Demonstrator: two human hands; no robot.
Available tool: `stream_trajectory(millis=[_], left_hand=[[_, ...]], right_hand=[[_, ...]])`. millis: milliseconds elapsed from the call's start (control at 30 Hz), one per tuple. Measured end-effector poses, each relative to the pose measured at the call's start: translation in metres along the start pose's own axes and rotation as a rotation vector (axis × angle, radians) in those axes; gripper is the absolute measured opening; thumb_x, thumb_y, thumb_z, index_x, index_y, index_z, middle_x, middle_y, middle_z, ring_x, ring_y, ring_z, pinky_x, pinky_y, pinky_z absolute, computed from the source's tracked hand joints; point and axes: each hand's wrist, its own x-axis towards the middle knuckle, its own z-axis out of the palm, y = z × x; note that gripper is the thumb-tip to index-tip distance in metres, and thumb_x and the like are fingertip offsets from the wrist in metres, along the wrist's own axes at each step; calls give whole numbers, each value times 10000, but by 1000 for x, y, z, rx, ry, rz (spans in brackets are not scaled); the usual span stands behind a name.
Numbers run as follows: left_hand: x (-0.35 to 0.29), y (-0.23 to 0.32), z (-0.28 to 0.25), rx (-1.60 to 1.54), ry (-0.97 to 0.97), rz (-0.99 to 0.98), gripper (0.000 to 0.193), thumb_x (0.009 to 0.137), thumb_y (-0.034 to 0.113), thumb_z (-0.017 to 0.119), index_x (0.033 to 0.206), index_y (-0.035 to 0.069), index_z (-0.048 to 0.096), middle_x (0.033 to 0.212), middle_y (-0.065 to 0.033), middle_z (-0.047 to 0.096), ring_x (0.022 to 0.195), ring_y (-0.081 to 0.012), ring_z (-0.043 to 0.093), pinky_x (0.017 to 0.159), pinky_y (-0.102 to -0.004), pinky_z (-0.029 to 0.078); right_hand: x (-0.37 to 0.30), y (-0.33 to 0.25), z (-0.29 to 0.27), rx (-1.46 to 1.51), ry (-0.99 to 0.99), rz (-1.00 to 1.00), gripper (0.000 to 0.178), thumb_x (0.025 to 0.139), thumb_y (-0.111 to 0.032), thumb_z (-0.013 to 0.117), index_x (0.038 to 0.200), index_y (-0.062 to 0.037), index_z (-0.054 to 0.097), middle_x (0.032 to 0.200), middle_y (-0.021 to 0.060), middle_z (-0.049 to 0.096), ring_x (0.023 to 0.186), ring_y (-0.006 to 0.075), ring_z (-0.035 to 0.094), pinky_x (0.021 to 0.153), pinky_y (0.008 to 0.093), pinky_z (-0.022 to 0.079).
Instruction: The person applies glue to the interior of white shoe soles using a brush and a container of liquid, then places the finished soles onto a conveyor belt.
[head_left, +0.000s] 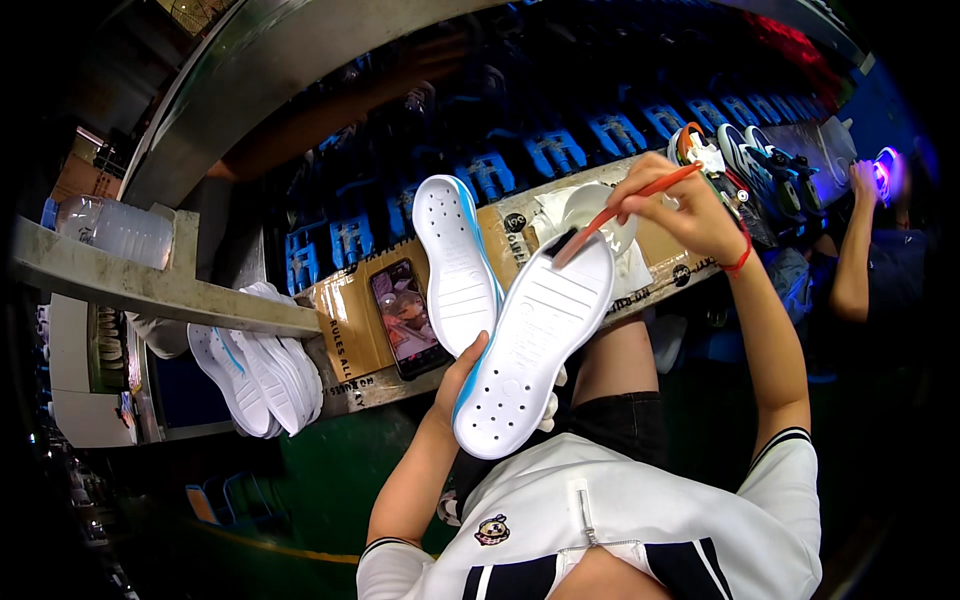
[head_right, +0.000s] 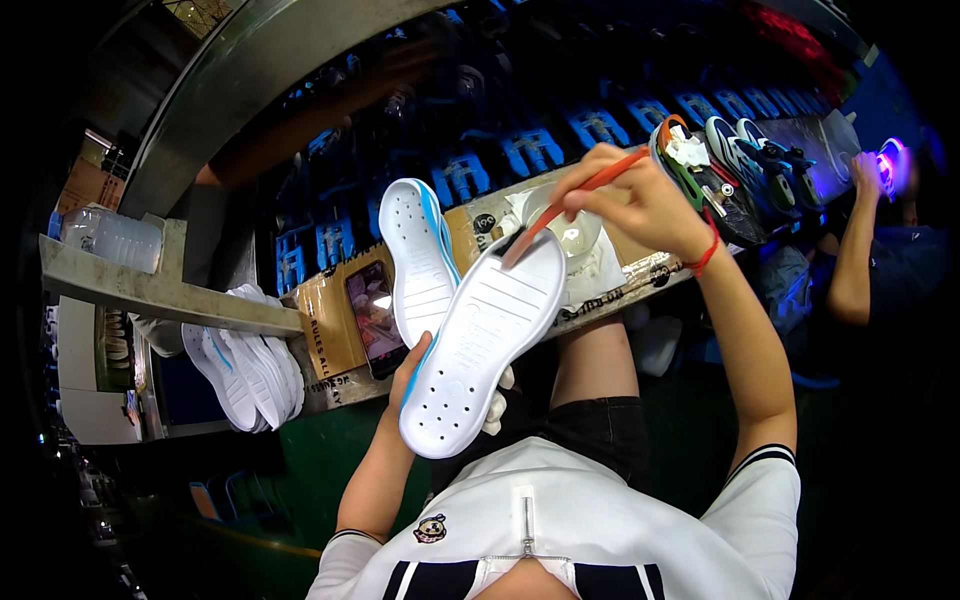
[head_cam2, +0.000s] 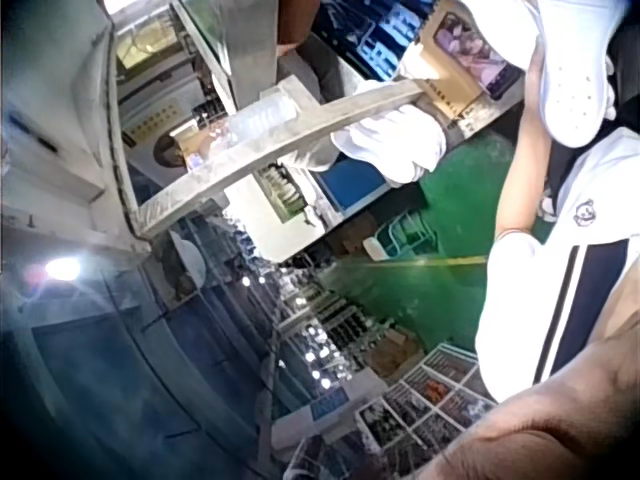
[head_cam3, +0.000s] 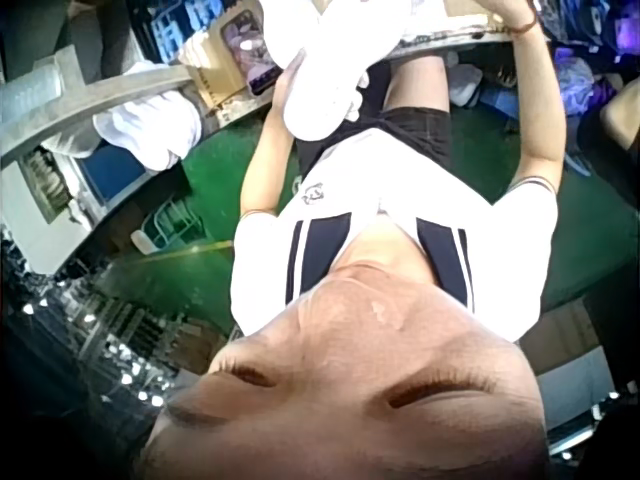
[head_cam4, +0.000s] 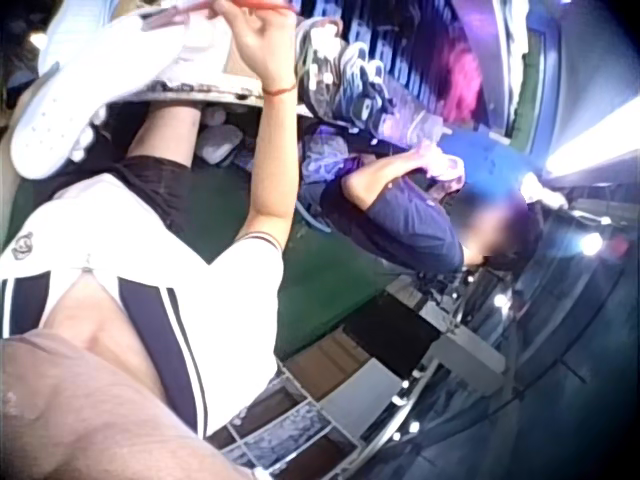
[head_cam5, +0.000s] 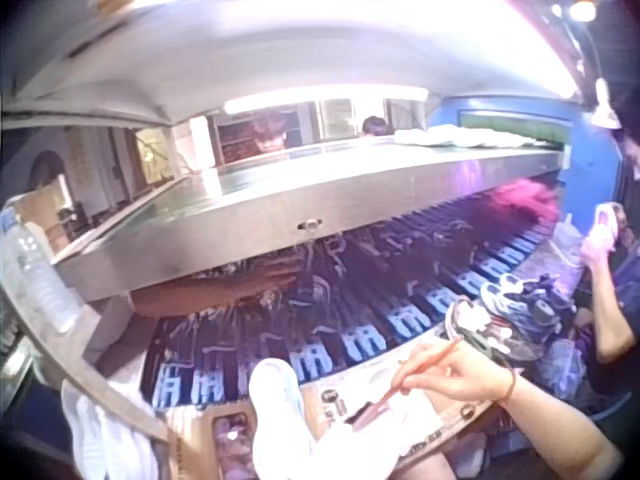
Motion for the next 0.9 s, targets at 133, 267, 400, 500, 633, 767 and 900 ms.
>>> stream_trajectory(millis=[133, 267, 400, 500, 633, 767, 900], left_hand=[[6, -5, 0, 72, 52, 82, 681, 936, 475, 402, 1402, -9, 290, 1249, -253, 519, 1049, -341, 609, 843, -481, 532], [17, -4, 8, 277, 165, 229, 756, 915, 547, 369, 1391, -33, 286, 1195, -258, 511, 932, -362, 601, 787, -484, 525], [25, -5, 1, 433, 315, 390, 717, 933, 539, 322, 1366, -33, 316, 1155, -217, 552, 939, -310, 631, 778, -445, 552], [32, -4, 9, 494, 376, 519, 629, 959, 479, 315, 1362, -3, 333, 1144, -167, 583, 952, -227, 648, 796, -372, 561], [35, 0, 8, 507, 356, 583, 600, 976, 422, 350, 1398, 3, 277, 1278, -164, 495, 1116, -221, 552, 948, -355, 452], [32, 2, 18, 468, 368, 537, 634, 971, 452, 334, 1401, -8, 268, 1280, -194, 492, 1117, -283, 558, 944, -402, 462], [20, -3, 17, 220, 161, 250, 669, 953, 490, 320, 1369, -34, 314, 1158, -249, 560, 929, -371, 639, 788, -473, 549]], right_hand=[[-19, 1, 6, -40, 182, 50, 126, 857, -105, 625, 917, -16, 690, 858, 50, 672, 857, 157, 578, 785, 309, 464], [-33, -12, 28, 45, 383, 85, 113, 860, -43, 595, 920, -4, 683, 820, 51, 670, 829, 176, 591, 753, 296, 462], [-45, -16, 44, -99, 367, 49, 124, 857, -34, 593, 952, -2, 667, 812, 78, 671, 802, 193, 605, 722, 299, 471], [-52, -27, 60, 100, 353, 113, 132, 850, -41, 601, 961, -11, 665, 808, 65, 676, 782, 200, 598, 731, 305, 464], [-56, -36, 70, 69, 290, 11, 127, 834, -42, 611, 945, -23, 671, 785, 55, 678, 772, 191, 599, 726, 297, 467], [-72, -44, 77, 503, 137, 301, 141, 885, -87, 584, 944, 18, 656, 792, 74, 682, 787, 142, 606, 732, 290, 476], [-45, -21, 59, 605, 330, 394, 226, 910, -123, 532, 947, 69, 645, 778, 99, 665, 745, 142, 615, 737, 255, 458]])
